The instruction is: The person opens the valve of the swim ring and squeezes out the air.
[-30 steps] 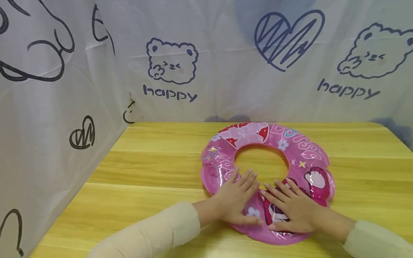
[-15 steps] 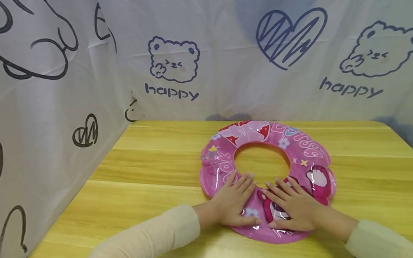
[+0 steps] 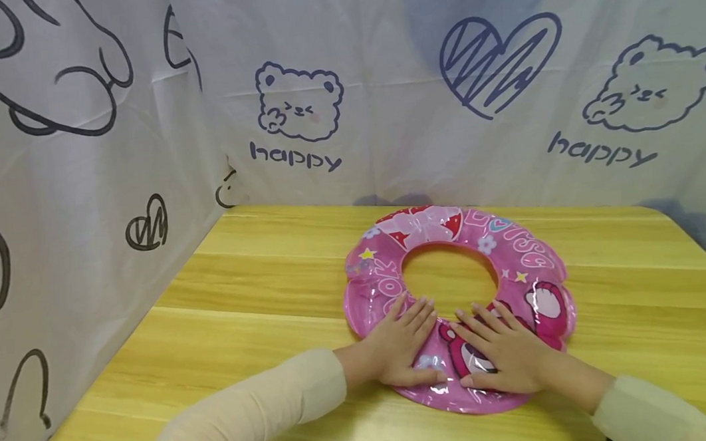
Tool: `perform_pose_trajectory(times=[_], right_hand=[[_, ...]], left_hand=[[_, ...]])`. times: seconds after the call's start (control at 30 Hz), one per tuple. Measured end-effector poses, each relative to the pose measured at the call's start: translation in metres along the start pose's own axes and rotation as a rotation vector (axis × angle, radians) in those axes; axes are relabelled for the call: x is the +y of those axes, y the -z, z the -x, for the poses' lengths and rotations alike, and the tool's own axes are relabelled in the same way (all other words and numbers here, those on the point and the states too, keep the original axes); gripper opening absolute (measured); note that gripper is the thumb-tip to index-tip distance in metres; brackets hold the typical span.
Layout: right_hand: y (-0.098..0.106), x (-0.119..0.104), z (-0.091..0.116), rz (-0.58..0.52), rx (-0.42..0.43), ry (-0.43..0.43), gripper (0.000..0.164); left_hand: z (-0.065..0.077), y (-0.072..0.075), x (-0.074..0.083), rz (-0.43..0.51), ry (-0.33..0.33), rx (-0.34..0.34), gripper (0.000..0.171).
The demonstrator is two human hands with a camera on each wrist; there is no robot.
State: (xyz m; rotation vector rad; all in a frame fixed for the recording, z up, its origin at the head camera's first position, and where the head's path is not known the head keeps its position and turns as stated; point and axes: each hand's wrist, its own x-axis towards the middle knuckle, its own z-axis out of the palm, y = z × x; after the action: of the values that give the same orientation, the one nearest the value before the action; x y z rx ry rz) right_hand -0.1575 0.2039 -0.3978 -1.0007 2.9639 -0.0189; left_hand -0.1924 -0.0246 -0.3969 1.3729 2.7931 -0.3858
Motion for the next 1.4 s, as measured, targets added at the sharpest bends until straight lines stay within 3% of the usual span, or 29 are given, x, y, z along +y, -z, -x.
perform_pose_trajectory(times=[0.97,1.4], right_hand=[[-0.0033,0.0002,0.0,0.038,0.021,0.002,0.081],[-0.0021,-0.0009,0.001,0.014,0.028,0.016,0.08]], left_hand=[[-0.0044,0.0018,0.0027,-0.052,-0.005,-0.078,0.09],[-0.0034,0.0004,0.0021,-0.071,-0.01,-0.07,0.091]])
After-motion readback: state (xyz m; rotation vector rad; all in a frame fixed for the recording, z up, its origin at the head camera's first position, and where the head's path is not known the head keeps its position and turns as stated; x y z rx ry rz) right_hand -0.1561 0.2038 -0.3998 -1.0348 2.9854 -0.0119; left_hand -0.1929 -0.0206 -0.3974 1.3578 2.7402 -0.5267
